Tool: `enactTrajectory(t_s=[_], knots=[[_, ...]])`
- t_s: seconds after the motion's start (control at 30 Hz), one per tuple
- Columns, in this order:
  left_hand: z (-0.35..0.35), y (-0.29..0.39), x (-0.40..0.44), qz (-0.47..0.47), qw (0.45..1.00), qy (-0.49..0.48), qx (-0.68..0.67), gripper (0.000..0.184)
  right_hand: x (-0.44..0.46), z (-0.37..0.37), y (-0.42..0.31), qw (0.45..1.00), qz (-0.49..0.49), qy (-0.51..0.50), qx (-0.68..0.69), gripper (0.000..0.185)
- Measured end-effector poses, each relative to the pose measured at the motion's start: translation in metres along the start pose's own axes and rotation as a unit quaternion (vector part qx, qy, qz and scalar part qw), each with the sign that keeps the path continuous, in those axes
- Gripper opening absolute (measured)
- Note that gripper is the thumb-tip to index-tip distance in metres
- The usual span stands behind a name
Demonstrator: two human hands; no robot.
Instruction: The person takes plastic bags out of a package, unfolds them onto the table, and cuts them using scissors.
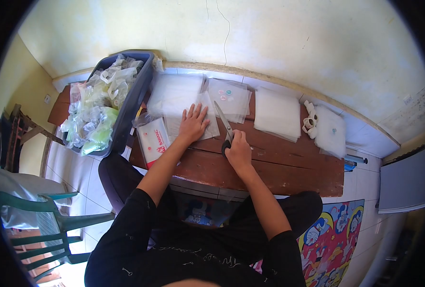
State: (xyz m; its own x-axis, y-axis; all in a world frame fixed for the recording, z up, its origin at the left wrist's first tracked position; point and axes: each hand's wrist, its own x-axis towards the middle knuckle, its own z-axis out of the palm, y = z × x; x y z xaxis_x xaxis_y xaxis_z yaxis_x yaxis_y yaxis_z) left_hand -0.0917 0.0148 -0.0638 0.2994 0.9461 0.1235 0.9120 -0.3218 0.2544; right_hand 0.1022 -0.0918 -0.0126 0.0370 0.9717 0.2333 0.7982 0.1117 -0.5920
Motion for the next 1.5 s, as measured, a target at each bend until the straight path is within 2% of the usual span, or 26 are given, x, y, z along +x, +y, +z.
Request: enactTrajectory(t_s=[0.2, 0.7, 0.77, 0.9, 0.97, 1.5], knots=[[0.006, 0.004, 0.004, 0.010, 1.000, 0.026, 0.002, 0.059, -0.004, 0.005, 0.008, 0.999, -0.028, 0.007, -0.013, 0.045], [-0.001, 0.008, 0.005, -0.014, 1.000, -0.009, 0.020, 0.062, -0.038, -0.019, 0.002, 0.993, 0.010, -0.071, -0.096, 0.042], [-0.003, 0.009, 0.006, -0.014, 1.000, -0.014, 0.023, 0.062, -0.045, -0.027, -0.002, 0.987, 0.044, -0.103, -0.113, 0.039], [-0.003, 0.010, 0.005, -0.020, 0.999, -0.020, 0.027, 0.064, -0.057, -0.038, -0.011, 0.983, 0.052, -0.105, -0.144, 0.035], [-0.003, 0.010, 0.006, -0.020, 0.999, -0.022, 0.027, 0.064, -0.062, -0.043, -0.014, 0.974, 0.034, -0.125, -0.187, 0.020], [-0.004, 0.010, 0.005, -0.020, 0.999, -0.018, 0.025, 0.066, -0.079, -0.042, -0.021, 0.966, 0.019, -0.145, -0.213, 0.025]])
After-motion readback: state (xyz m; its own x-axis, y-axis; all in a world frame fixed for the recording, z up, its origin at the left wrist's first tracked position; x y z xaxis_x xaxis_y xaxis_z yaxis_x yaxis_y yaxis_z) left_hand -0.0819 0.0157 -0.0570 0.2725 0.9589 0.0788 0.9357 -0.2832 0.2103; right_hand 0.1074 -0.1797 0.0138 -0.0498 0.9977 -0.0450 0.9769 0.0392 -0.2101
